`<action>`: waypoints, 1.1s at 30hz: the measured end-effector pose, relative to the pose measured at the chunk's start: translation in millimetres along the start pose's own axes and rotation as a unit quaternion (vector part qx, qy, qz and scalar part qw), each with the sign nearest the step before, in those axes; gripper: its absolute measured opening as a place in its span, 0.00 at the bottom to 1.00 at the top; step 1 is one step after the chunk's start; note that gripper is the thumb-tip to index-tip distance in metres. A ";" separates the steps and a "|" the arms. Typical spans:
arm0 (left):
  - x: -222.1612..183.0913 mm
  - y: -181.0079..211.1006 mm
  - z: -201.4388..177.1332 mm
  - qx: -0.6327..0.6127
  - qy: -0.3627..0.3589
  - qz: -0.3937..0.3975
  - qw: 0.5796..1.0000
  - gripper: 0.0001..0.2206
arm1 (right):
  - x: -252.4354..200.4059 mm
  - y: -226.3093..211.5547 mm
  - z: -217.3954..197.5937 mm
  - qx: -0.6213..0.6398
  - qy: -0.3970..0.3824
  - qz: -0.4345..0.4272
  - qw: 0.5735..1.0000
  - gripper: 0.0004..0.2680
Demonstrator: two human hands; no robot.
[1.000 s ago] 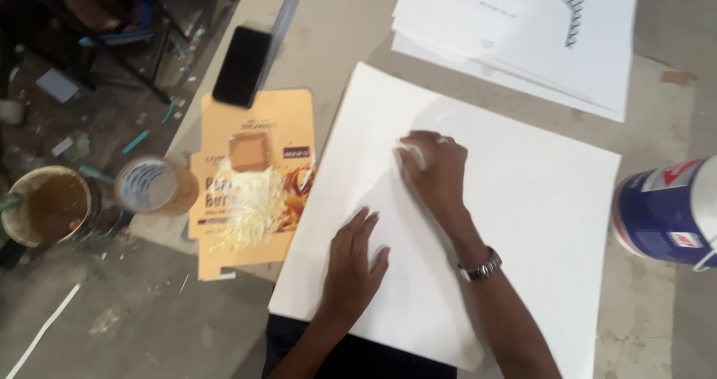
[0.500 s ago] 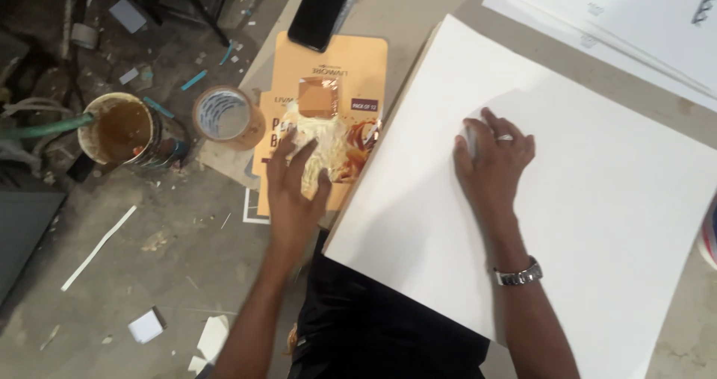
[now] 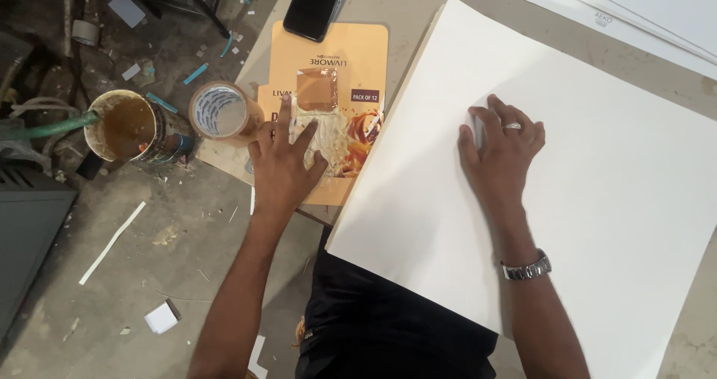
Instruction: Handling and organizing large white paper sheets on a cluttered work surface.
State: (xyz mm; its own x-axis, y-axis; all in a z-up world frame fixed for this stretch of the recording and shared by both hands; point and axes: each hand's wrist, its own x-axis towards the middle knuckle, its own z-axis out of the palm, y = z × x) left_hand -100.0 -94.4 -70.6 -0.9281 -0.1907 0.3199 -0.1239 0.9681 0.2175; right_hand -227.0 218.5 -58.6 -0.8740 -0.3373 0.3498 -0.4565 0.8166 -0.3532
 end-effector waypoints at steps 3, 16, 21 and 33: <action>0.8 -0.5 0.7 -0.005 -0.009 -0.005 1.000 0.20 | 0.4 0.6 -0.5 0.002 -0.003 0.000 1.000 0.11; -35.1 -11.7 -19.8 0.015 0.016 -0.002 1.000 0.13 | 0.2 0.8 0.2 0.006 -0.003 0.003 1.000 0.11; -37.9 -4.6 -40.3 -0.076 0.017 -0.021 0.997 0.09 | 1.2 -2.7 -0.9 0.001 -0.008 0.019 1.000 0.11; 35.4 9.6 -33.4 -0.842 -0.182 -0.142 0.488 0.23 | 1.6 -1.0 6.6 -0.029 -0.015 0.038 0.999 0.17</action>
State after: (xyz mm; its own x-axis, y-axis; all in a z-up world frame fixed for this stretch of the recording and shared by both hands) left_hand -122.4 -97.3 -26.5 -0.9963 0.0601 -0.0619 -0.0862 -0.6521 0.7532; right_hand -229.1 214.1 -63.4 -0.9108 -0.2858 0.2978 -0.3785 0.8660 -0.3267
